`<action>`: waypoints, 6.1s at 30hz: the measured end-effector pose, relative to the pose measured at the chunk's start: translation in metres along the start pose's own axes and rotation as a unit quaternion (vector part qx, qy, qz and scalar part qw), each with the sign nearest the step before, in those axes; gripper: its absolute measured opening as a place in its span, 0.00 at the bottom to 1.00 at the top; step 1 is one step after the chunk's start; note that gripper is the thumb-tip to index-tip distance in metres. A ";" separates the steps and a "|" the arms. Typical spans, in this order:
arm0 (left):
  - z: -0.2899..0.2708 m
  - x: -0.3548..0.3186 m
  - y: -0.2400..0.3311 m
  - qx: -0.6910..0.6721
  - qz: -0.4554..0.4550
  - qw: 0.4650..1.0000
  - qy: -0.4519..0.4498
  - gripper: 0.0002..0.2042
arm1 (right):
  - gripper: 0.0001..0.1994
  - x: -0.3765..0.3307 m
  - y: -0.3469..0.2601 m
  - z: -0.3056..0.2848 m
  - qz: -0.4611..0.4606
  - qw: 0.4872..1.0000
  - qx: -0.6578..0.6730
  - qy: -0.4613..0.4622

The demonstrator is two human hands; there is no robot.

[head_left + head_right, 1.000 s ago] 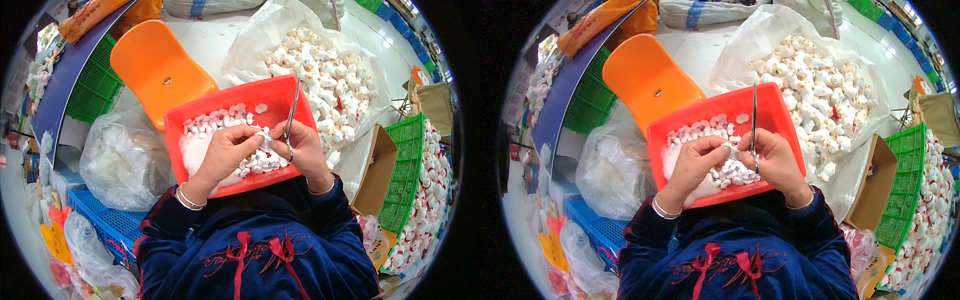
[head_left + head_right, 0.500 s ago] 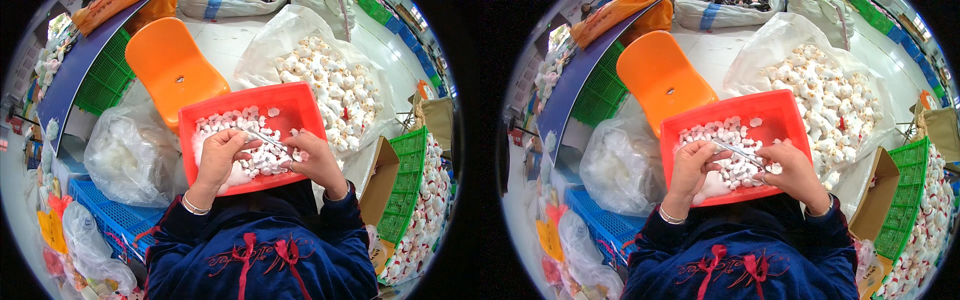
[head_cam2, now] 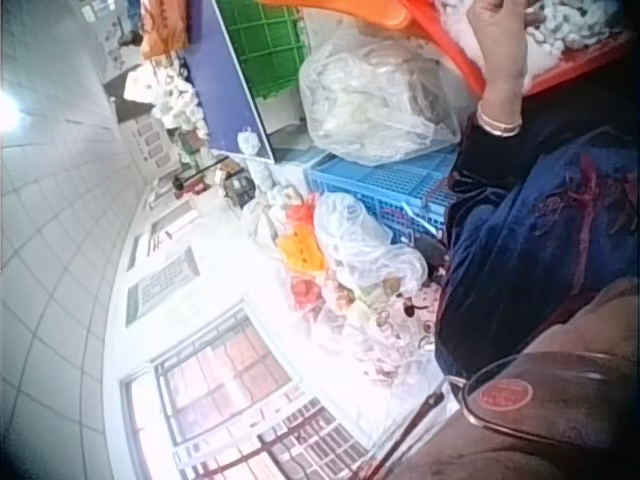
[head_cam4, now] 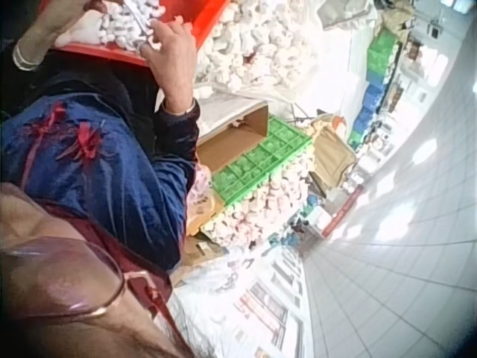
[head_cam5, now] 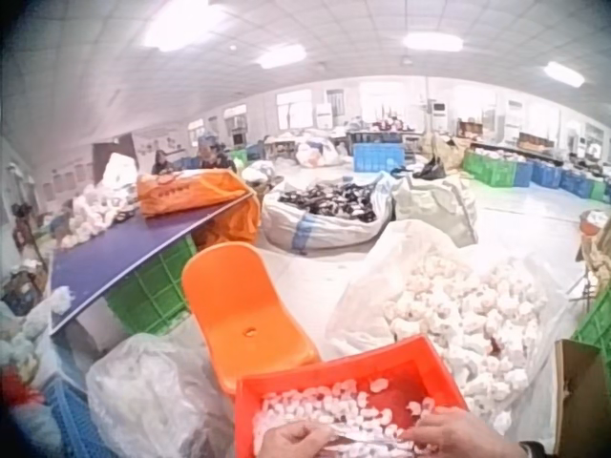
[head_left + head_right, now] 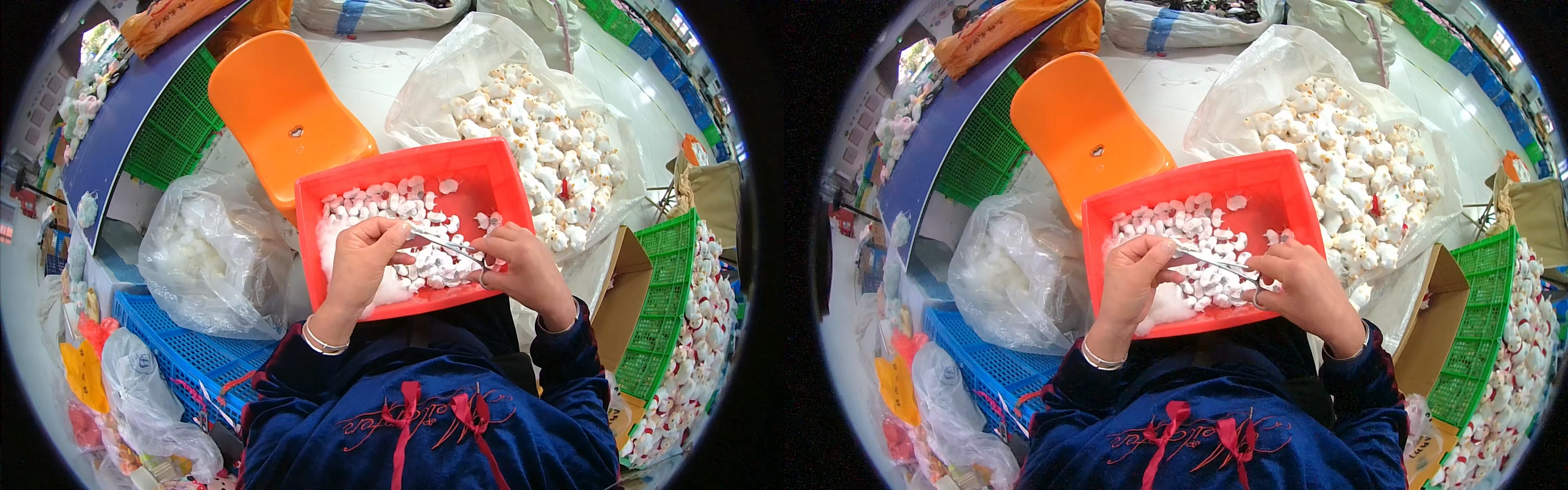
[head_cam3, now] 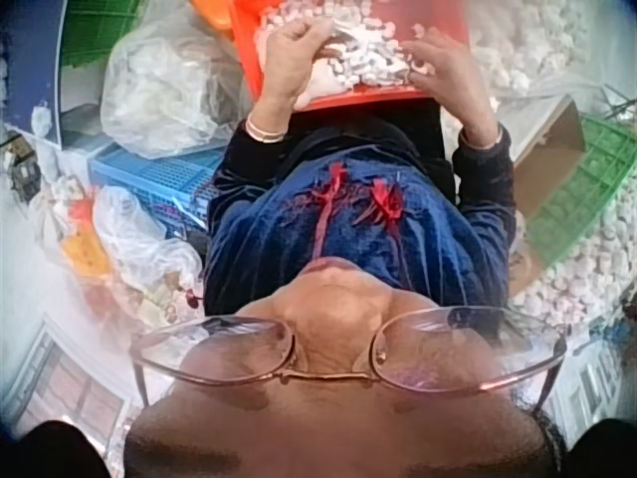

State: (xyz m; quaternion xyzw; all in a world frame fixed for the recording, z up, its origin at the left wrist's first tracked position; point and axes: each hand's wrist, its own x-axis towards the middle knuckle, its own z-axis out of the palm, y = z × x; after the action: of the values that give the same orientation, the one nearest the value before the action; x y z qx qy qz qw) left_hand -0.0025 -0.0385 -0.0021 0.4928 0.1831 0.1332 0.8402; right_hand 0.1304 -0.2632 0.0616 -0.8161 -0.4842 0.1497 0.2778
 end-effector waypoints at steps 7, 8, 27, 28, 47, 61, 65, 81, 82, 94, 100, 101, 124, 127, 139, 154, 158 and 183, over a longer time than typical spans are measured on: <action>0.006 -0.005 0.007 0.052 -0.012 0.998 -0.017 0.08 | 0.27 0.001 0.006 0.009 -0.011 0.999 -0.027 0.018; 0.007 -0.007 0.009 0.068 -0.014 0.997 -0.023 0.08 | 0.29 0.001 0.007 0.009 0.005 1.000 -0.017 0.005; 0.000 -0.007 0.017 0.160 0.029 0.986 -0.027 0.10 | 0.16 0.000 0.021 0.013 -0.054 0.994 0.082 -0.038; 0.000 -0.006 0.018 0.208 0.026 0.978 -0.015 0.10 | 0.16 0.000 0.021 0.011 -0.063 0.994 0.088 -0.029; -0.034 -0.001 0.009 -0.082 -0.083 0.962 -0.249 0.04 | 0.32 -0.002 0.020 0.000 -0.064 0.963 0.185 -0.186; -0.033 -0.008 0.002 -0.146 -0.119 0.918 -0.350 0.06 | 0.31 0.000 0.025 0.011 -0.068 0.941 0.231 -0.238; -0.031 -0.005 -0.008 -0.130 -0.070 0.913 -0.379 0.06 | 0.27 -0.002 0.028 0.011 -0.070 0.935 0.245 -0.248; -0.027 -0.003 0.048 0.178 -0.089 0.957 -0.212 0.05 | 0.19 -0.010 0.016 -0.004 0.054 0.954 0.214 -0.205; -0.034 -0.003 0.049 0.187 -0.087 0.959 -0.194 0.05 | 0.19 -0.010 0.019 -0.007 0.072 0.954 0.194 -0.219; -0.017 0.003 0.042 0.266 -0.075 0.926 -0.257 0.05 | 0.21 -0.005 0.010 -0.009 0.088 0.955 0.167 -0.230; -0.028 0.008 0.049 0.308 -0.076 0.920 -0.230 0.08 | 0.19 -0.002 0.002 -0.019 0.032 0.977 0.020 -0.210; -0.028 0.011 0.048 0.315 -0.078 0.926 -0.194 0.10 | 0.18 -0.003 0.000 -0.019 0.013 0.983 -0.026 -0.180; -0.016 0.017 0.018 0.038 -0.041 0.998 -0.028 0.07 | 0.20 -0.009 -0.005 -0.014 -0.019 0.991 -0.103 -0.080; -0.016 0.015 0.016 0.022 -0.061 0.997 -0.030 0.06 | 0.17 -0.008 0.002 -0.002 0.001 0.999 0.013 -0.040; -0.011 0.015 0.005 -0.025 -0.052 0.998 -0.006 0.10 | 0.17 0.004 0.006 0.017 0.055 0.994 0.067 -0.063; -0.007 0.011 0.003 -0.020 -0.027 0.999 0.004 0.11 | 0.19 0.002 0.011 0.033 0.071 0.983 0.164 -0.049; -0.005 0.012 0.004 -0.008 -0.027 0.999 0.015 0.11 | 0.18 0.004 0.014 0.040 0.066 0.987 0.141 -0.036; 0.000 0.006 -0.004 -0.027 0.023 0.999 0.025 0.11 | 0.15 0.006 0.001 0.034 0.021 0.999 -0.030 0.017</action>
State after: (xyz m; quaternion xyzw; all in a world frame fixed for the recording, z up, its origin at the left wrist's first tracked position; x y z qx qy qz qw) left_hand 0.0028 -0.0386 -0.0068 0.4702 0.1893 0.1694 0.8452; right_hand 0.1169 -0.2484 0.0340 -0.8367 -0.4659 0.1269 0.2584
